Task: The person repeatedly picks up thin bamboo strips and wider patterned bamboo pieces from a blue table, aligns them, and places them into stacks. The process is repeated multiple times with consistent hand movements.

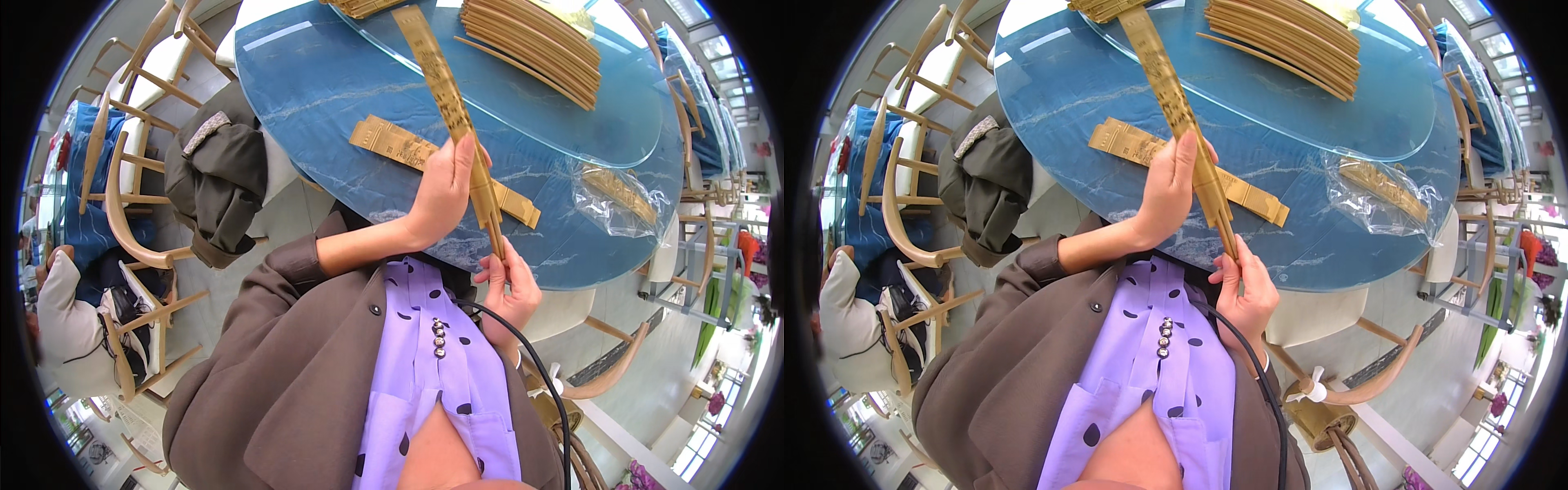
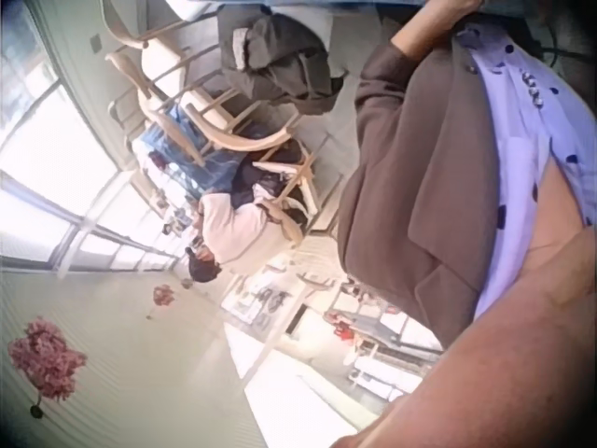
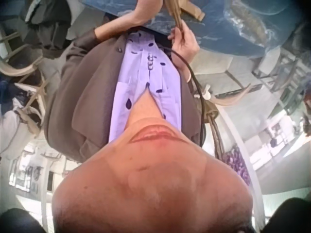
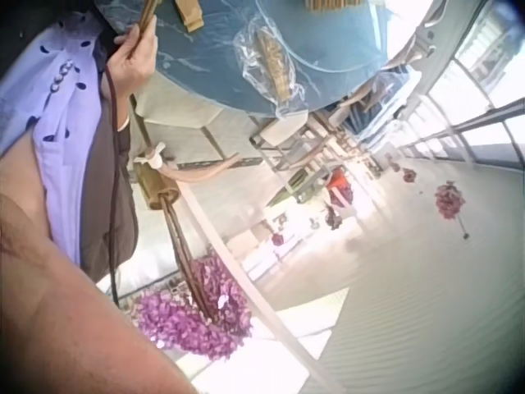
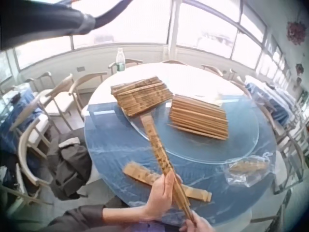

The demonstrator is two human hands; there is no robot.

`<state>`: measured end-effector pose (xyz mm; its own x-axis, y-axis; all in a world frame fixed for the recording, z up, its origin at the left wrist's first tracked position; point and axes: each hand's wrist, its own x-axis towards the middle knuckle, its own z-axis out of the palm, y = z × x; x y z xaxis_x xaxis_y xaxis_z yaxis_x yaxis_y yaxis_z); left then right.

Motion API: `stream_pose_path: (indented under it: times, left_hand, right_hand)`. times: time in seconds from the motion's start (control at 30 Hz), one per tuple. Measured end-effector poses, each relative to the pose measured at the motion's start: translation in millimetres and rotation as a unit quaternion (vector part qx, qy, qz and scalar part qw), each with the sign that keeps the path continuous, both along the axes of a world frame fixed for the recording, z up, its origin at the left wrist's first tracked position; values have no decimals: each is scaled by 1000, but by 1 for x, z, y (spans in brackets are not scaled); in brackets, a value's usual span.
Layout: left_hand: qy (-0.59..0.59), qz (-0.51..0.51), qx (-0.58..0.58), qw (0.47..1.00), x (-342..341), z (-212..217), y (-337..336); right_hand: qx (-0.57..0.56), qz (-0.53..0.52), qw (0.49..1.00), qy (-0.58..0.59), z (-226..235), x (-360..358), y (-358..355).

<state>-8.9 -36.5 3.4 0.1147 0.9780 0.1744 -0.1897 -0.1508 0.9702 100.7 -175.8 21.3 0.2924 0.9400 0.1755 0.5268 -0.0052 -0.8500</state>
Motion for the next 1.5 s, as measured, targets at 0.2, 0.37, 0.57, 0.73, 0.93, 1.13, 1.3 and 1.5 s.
stream_pose_path:
  times: [0.2, 0.37, 0.57, 0.73, 0.93, 1.13, 1.3, 1.5]
  left_hand:
    - [-53, -44, -29, 997, -2, -4, -1]
    - [-16, 12, 6, 1000, -6, 5, 7]
    - [-4, 11, 11, 1000, -1, -4, 0]
    - [16, 4, 9, 1000, -3, -2, -2]
    - [21, 17, 24, 999, -7, 3, 7]
    - [40, -13, 19, 999, -11, 3, 9]
    - [41, -38, -2, 998, -12, -4, 7]
    - [50, -62, -12, 997, -12, -6, 4]
  right_hand:
    - [-7, -5, 1000, 10, 0, 0, 0]
    - [8, 12, 999, 29, -2, -2, 1]
    - [-7, 7, 1000, 29, -4, -3, 1]
    - [6, 25, 1000, 17, -6, 2, 1]
    - [120, 40, 985, -114, 0, 7, 12]
    - [194, 116, 960, -162, -8, 12, 14]
    - [202, 142, 956, -158, -6, 13, 16]
    - [187, 121, 964, -147, -6, 10, 19]
